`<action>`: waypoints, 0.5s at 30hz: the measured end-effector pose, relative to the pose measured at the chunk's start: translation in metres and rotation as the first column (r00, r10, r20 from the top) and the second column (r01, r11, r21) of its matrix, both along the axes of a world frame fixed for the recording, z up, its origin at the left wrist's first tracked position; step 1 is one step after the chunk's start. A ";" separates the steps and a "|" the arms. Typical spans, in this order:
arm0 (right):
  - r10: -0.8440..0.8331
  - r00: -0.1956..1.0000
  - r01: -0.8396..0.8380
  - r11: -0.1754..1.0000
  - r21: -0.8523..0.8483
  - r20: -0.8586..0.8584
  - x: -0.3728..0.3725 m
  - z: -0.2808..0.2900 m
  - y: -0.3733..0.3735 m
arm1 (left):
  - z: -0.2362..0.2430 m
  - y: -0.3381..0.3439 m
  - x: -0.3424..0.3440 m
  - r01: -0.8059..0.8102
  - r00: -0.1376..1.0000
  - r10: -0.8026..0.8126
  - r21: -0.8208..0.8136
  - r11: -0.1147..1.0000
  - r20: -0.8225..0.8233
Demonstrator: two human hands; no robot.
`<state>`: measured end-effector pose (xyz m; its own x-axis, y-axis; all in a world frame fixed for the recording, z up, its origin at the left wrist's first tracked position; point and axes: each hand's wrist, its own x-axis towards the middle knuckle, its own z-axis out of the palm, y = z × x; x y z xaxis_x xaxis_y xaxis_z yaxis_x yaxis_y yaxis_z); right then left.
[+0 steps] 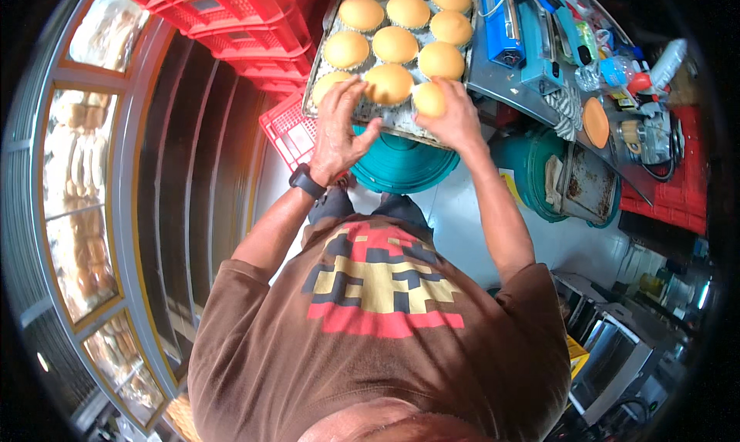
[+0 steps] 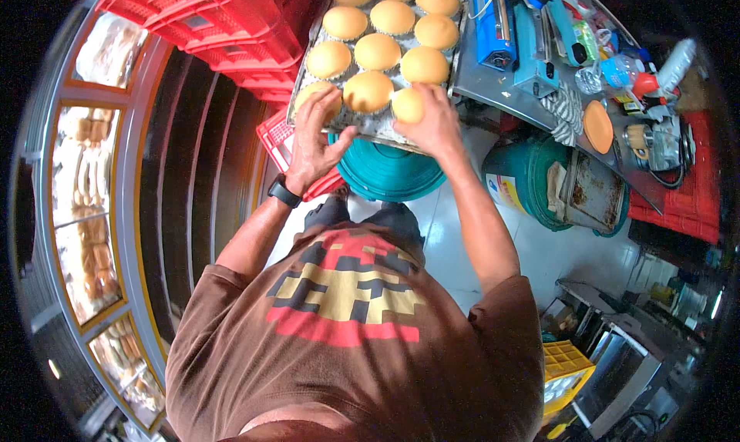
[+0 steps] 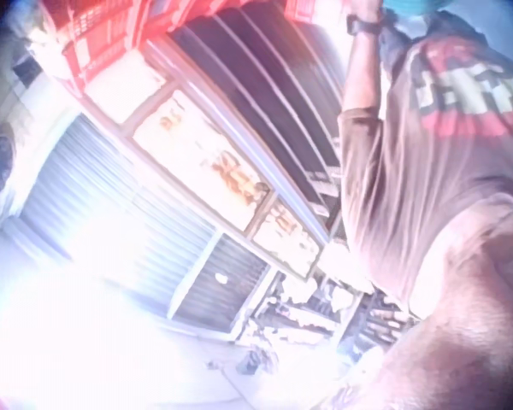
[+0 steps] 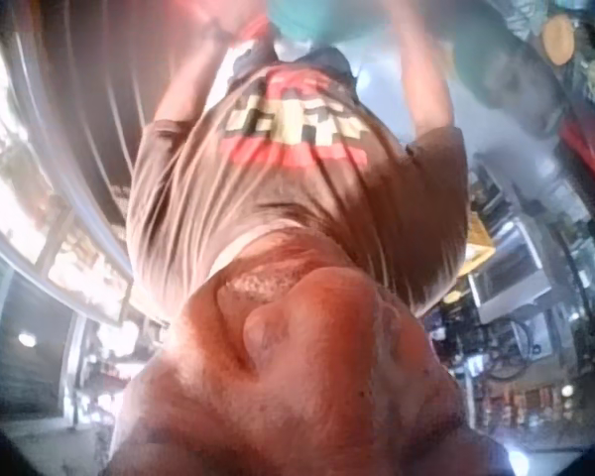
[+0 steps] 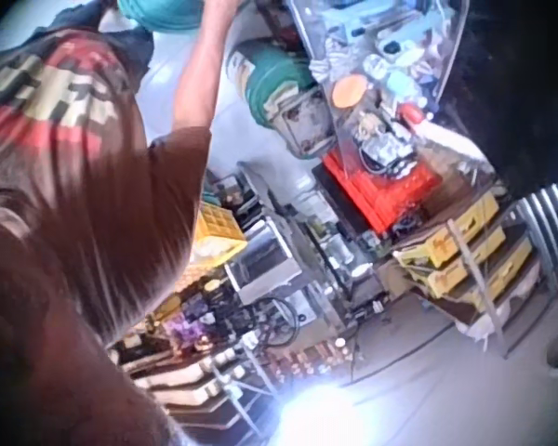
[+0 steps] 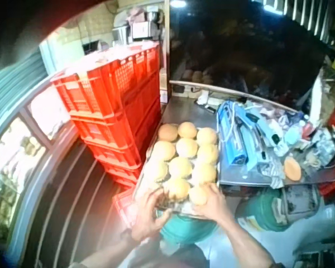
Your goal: The person picks up a tray of bread rolls from a rack, transfers several rolls into individual paper liners by hand, and then carries the container of liners to an industrial oven where they open the door to place the rolls inside.
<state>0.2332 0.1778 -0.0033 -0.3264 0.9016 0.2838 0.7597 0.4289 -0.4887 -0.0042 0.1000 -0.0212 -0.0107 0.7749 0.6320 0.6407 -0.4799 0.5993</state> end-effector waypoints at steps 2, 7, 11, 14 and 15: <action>-0.088 0.910 -0.135 0.861 -0.490 -0.405 0.019 -0.005 0.021 | 0.003 -0.010 0.026 0.143 0.981 -0.134 -0.060 0.988 0.142; -0.062 0.769 -0.390 0.743 -0.544 -0.636 0.013 0.018 -0.031 | -0.010 -0.026 0.076 0.415 0.785 -0.208 -0.247 0.875 0.583; -0.101 0.621 -0.506 0.705 -0.496 -0.777 0.007 -0.002 -0.056 | -0.028 -0.022 0.084 0.465 0.674 -0.230 -0.161 0.871 0.702; -0.189 0.644 -0.477 0.660 -0.581 -0.742 0.012 -0.002 -0.056 | -0.023 -0.021 0.075 0.602 0.558 -0.208 -0.219 0.768 0.804; -0.189 0.641 -0.480 0.657 -0.581 -0.744 0.012 0.000 -0.058 | -0.021 -0.022 0.076 0.578 0.556 -0.222 -0.180 0.796 0.801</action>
<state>0.2449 0.1197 -0.0031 -0.4729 0.8610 -0.1874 -0.0110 -0.2184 -0.9758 0.0718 0.0782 -0.0418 0.0642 0.9750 0.2129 -0.2794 -0.1872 0.9417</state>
